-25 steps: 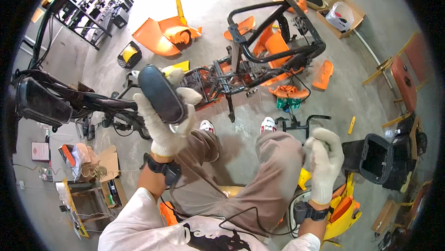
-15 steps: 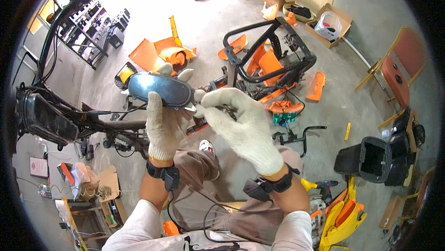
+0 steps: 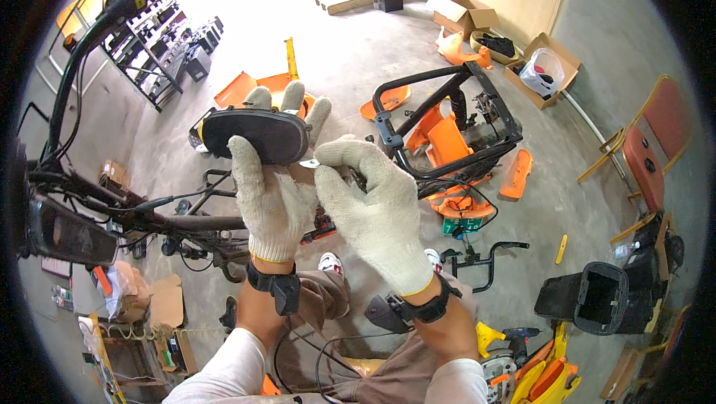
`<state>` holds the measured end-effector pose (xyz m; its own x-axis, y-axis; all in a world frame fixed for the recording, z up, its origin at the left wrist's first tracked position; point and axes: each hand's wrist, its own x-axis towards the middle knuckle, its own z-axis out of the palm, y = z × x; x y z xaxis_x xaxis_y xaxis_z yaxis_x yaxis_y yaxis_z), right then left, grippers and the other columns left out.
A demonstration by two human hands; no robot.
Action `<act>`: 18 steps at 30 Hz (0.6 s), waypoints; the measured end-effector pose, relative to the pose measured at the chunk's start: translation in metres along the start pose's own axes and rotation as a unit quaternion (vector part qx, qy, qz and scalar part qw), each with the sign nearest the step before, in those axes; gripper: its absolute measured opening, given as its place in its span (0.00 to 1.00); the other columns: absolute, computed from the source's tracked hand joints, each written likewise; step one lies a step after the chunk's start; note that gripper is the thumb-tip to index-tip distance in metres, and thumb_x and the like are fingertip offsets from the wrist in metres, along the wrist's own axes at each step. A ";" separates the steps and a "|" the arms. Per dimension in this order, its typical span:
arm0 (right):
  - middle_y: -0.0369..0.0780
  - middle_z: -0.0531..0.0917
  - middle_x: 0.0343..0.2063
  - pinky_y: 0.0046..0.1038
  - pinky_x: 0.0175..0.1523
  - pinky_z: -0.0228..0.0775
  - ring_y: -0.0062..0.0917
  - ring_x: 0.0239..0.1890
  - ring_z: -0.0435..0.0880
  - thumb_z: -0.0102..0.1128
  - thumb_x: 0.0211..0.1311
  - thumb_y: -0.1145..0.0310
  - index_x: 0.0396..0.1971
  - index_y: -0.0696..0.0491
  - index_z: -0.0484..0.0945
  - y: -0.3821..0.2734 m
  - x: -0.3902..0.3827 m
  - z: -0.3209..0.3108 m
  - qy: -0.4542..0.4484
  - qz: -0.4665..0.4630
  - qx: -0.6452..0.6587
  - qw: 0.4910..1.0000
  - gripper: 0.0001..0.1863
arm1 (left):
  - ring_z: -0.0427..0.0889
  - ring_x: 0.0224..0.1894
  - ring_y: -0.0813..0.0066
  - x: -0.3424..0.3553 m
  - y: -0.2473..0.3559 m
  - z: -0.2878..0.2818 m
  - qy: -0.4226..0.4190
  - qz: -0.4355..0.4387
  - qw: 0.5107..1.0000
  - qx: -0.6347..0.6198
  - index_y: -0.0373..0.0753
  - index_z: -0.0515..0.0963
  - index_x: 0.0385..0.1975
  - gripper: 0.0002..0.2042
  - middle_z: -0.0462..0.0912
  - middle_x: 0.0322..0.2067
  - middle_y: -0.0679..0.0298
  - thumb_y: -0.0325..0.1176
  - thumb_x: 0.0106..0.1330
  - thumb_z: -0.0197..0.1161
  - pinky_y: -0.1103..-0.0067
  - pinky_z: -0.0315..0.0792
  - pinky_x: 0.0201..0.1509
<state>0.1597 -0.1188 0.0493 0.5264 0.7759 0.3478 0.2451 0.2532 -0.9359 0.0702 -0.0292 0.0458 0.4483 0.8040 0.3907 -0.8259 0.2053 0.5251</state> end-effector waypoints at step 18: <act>0.31 0.82 0.30 0.13 0.31 0.66 0.08 0.25 0.70 0.68 0.54 0.79 0.37 0.53 0.83 0.026 0.018 0.022 0.125 -0.115 -0.052 0.984 0.11 | 0.82 0.51 0.63 0.015 0.022 -0.028 -0.010 -0.040 0.999 -0.031 0.34 0.65 0.64 0.29 0.79 0.54 0.56 0.44 0.69 0.65 0.67 0.84 0.45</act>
<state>0.1576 -0.0852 0.0303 0.6288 0.5350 0.5643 0.4563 0.3337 -0.8249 0.0494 0.0032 0.0426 0.5193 0.7725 0.3656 -0.8068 0.3019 0.5079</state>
